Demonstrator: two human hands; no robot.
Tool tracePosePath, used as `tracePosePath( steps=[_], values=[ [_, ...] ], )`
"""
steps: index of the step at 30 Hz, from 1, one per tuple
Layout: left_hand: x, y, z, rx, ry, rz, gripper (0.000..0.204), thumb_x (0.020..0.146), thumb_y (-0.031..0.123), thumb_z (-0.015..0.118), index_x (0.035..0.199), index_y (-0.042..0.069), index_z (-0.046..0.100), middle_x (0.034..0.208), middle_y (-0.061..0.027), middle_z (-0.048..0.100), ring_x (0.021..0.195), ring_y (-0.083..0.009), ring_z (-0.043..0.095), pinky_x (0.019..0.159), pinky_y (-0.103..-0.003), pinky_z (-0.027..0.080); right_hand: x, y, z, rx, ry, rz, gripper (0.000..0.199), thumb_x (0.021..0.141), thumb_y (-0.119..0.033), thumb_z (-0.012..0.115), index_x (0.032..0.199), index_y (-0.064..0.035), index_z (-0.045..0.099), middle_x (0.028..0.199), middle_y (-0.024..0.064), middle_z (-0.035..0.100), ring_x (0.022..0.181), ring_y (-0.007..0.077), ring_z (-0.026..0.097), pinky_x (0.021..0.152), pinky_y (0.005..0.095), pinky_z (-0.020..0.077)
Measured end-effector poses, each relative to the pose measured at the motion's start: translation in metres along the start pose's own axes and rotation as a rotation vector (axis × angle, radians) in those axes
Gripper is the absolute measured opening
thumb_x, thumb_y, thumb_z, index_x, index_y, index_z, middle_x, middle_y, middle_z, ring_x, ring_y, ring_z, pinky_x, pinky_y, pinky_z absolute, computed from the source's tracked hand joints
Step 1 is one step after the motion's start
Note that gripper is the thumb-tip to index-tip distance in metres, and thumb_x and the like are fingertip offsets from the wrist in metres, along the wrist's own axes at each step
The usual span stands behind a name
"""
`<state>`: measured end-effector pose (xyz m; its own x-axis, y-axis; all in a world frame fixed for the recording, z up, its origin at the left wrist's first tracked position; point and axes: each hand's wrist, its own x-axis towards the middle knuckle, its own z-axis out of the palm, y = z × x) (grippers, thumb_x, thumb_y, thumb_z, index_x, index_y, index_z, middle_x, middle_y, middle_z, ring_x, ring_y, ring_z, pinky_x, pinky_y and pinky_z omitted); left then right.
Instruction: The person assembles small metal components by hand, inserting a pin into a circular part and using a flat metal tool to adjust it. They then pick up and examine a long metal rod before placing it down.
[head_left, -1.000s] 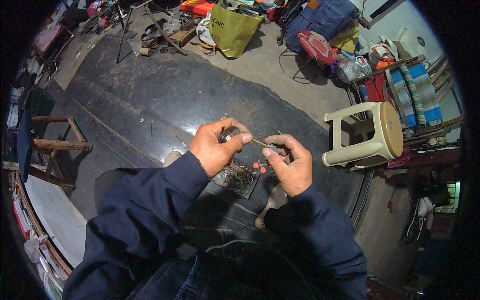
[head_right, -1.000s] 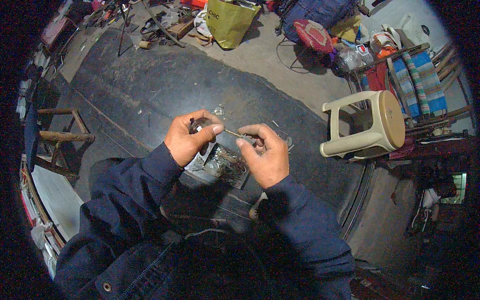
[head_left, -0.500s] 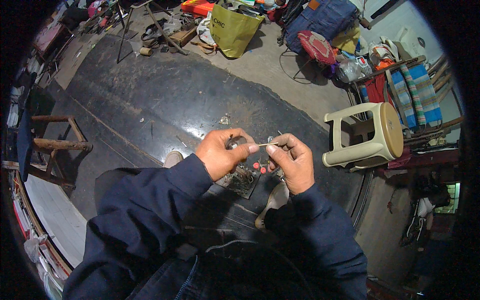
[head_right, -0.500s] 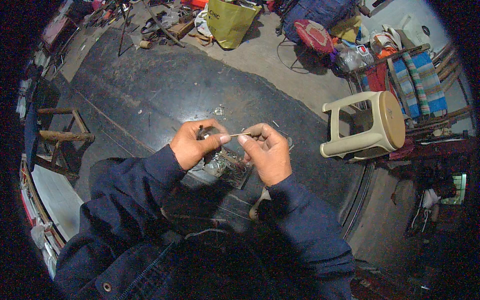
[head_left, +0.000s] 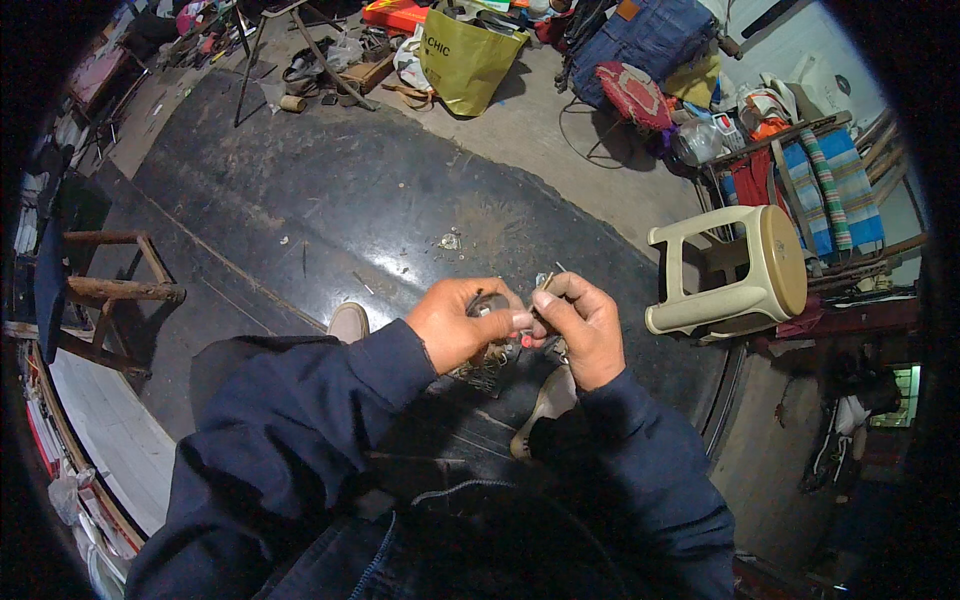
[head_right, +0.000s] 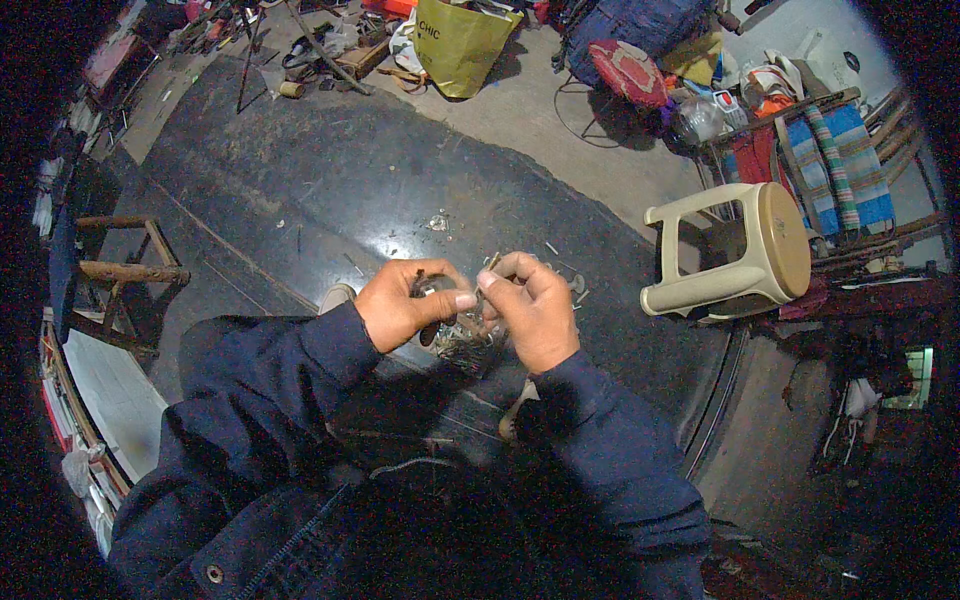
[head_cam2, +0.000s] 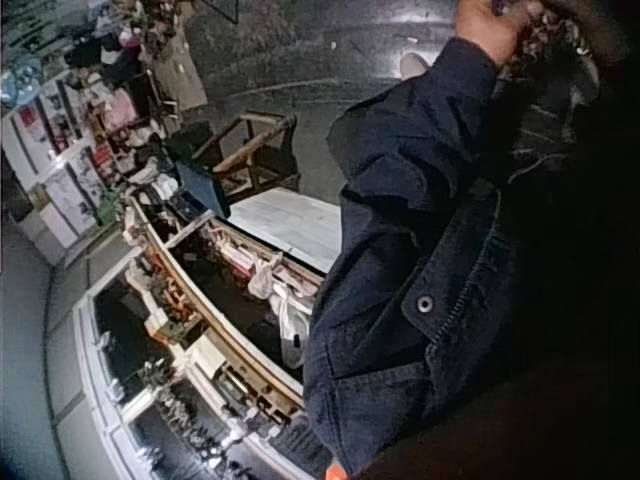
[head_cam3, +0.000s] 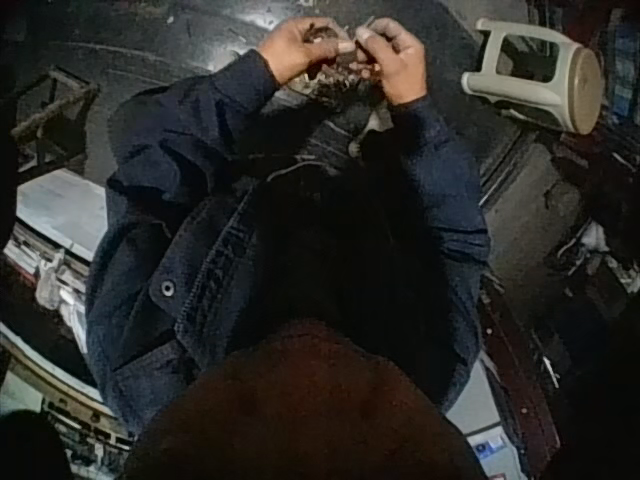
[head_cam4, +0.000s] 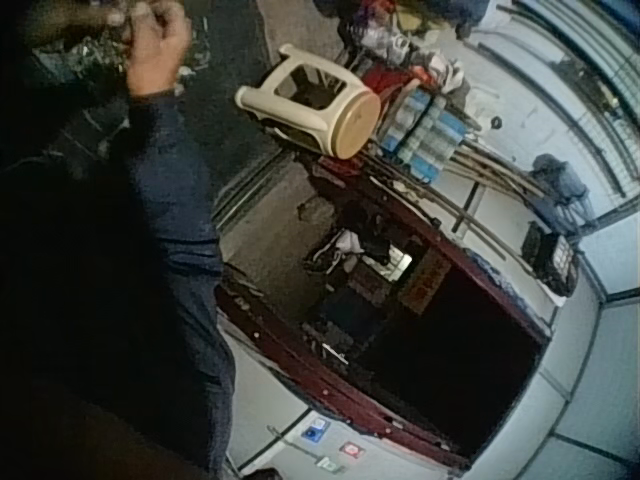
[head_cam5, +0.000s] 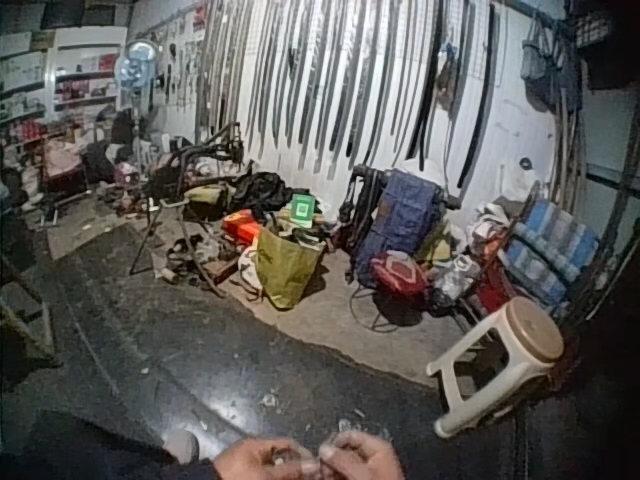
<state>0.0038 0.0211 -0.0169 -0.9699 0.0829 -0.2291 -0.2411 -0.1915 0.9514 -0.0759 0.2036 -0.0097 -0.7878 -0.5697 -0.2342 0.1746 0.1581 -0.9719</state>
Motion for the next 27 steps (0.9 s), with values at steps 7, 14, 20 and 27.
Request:
tracePosePath(
  steps=[7, 14, 20, 27],
  values=[
    [0.003, -0.003, -0.013, -0.35, 0.039, -0.164, 0.044, 0.103, 0.043, 0.048, 0.114, 0.001, 0.058, 0.08, -0.0087, 0.064, 0.057, -0.0135, 0.058, 0.046, -0.023, 0.041, 0.0, -0.004, -0.003, 0.141, -0.019, 0.087, 0.016, 0.094, -0.017, 0.061, 0.094, -0.0016, 0.061, 0.082, 0.0061, 0.066, 0.063, 0.0106, 0.06, 0.057, 0.025, 0.0474],
    [0.006, -0.009, -0.02, -0.613, -0.04, -0.063, 0.044, 0.1, 0.03, 0.047, 0.13, -0.002, 0.051, 0.097, -0.0183, 0.063, 0.064, -0.021, 0.062, 0.042, -0.025, 0.04, 0.001, 0.001, -0.002, 0.203, -0.029, 0.089, 0.019, 0.095, -0.02, 0.062, 0.1, -0.0016, 0.062, 0.079, 0.0031, 0.061, 0.06, 0.0097, 0.058, 0.055, 0.0224, 0.0435],
    [0.003, -0.005, -0.017, -0.622, -0.041, -0.059, 0.048, 0.093, 0.021, 0.048, 0.136, -0.002, 0.046, 0.104, -0.0193, 0.062, 0.073, -0.023, 0.064, 0.044, -0.024, 0.04, 0.001, 0.002, -0.002, 0.145, -0.022, 0.07, 0.022, 0.095, -0.02, 0.062, 0.101, 0.0013, 0.062, 0.077, 0.0035, 0.059, 0.06, 0.0097, 0.056, 0.056, 0.0243, 0.0459],
    [0.002, -0.001, -0.012, -0.42, -0.03, -0.087, 0.053, 0.09, 0.009, 0.05, 0.142, 0.006, 0.042, 0.116, -0.0172, 0.066, 0.072, -0.0159, 0.065, 0.046, -0.022, 0.04, 0.001, 0.001, 0.001, 0.14, 0.013, 0.054, 0.023, 0.095, -0.021, 0.062, 0.103, 0.0009, 0.062, 0.077, 0.0025, 0.059, 0.061, 0.0082, 0.054, 0.057, 0.0243, 0.0458]
  ],
)
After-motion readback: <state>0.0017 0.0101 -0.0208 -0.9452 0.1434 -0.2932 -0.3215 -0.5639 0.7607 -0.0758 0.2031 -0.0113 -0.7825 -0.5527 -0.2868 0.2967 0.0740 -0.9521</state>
